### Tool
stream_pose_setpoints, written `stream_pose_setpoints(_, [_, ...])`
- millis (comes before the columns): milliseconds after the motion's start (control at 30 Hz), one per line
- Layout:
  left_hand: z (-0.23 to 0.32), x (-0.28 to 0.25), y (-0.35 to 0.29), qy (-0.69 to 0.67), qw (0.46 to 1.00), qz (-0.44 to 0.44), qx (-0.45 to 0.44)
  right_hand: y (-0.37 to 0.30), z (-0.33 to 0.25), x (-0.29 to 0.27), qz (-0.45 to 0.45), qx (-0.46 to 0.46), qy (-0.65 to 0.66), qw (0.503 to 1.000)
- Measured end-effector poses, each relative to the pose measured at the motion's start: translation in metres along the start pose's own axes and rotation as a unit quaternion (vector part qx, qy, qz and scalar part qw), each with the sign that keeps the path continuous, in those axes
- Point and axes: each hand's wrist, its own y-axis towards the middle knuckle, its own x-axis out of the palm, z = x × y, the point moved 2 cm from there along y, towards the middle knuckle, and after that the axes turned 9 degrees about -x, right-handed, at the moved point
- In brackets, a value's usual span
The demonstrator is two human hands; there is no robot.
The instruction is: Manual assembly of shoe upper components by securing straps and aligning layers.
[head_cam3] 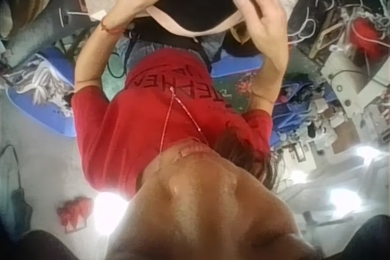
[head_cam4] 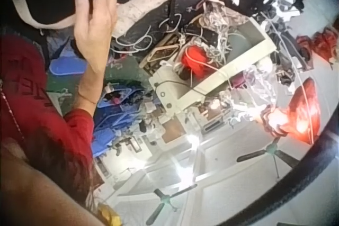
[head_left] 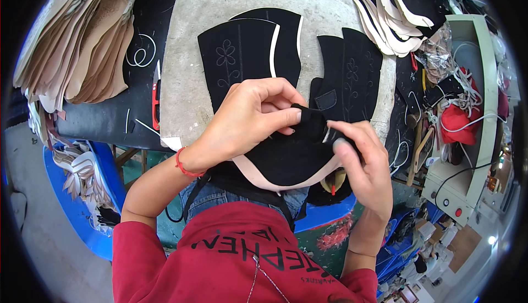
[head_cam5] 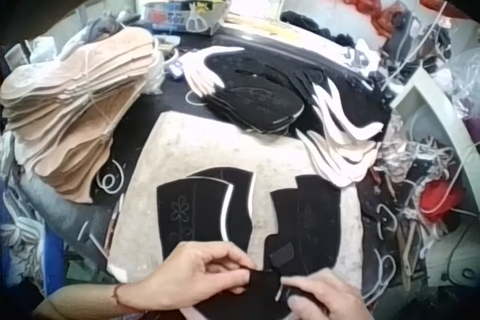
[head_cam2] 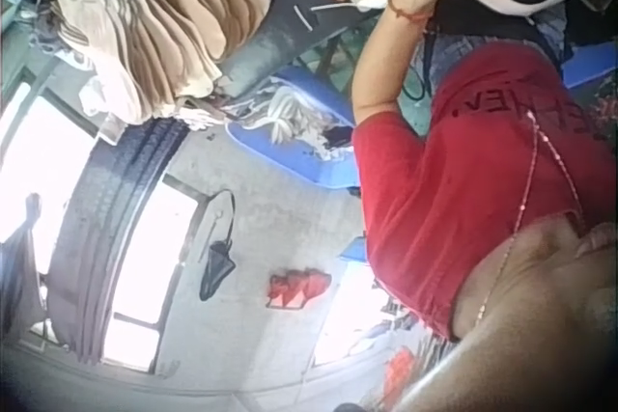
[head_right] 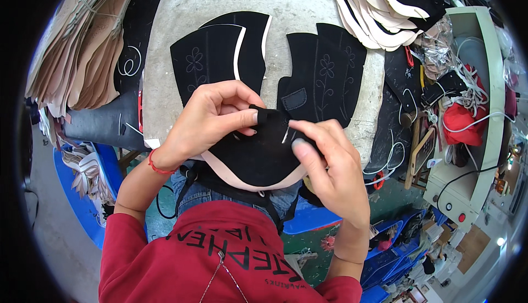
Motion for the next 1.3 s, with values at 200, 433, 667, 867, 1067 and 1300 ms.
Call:
stream_pose_setpoints(200, [0.003,0.0,0.002,0.031,0.998,-0.021,-0.047,0.005,0.012,0.013,0.07,0.02,0.173,0.982])
stream_pose_setpoints(433, [0.002,-0.003,0.0,0.035,0.997,-0.041,-0.047,0.027,0.019,0.027,0.05,-0.001,0.068,0.996])
stream_pose_setpoints(667, [0.001,-0.003,0.0,0.038,0.997,-0.061,-0.03,0.025,0.01,0.027,0.053,-0.082,0.031,0.995])
stream_pose_setpoints(867, [0.001,-0.001,-0.002,0.075,0.996,-0.044,-0.007,0.038,0.02,0.028,0.044,-0.13,-0.007,0.991])
stream_pose_setpoints(1067, [-0.003,0.002,-0.003,0.054,0.997,-0.059,-0.016,0.033,0.01,0.017,0.017,-0.132,-0.025,0.991])
stream_pose_setpoints(1300, [0.002,-0.003,-0.001,0.027,0.993,-0.111,-0.04,0.028,0.012,0.006,0.052,-0.153,-0.052,0.985])
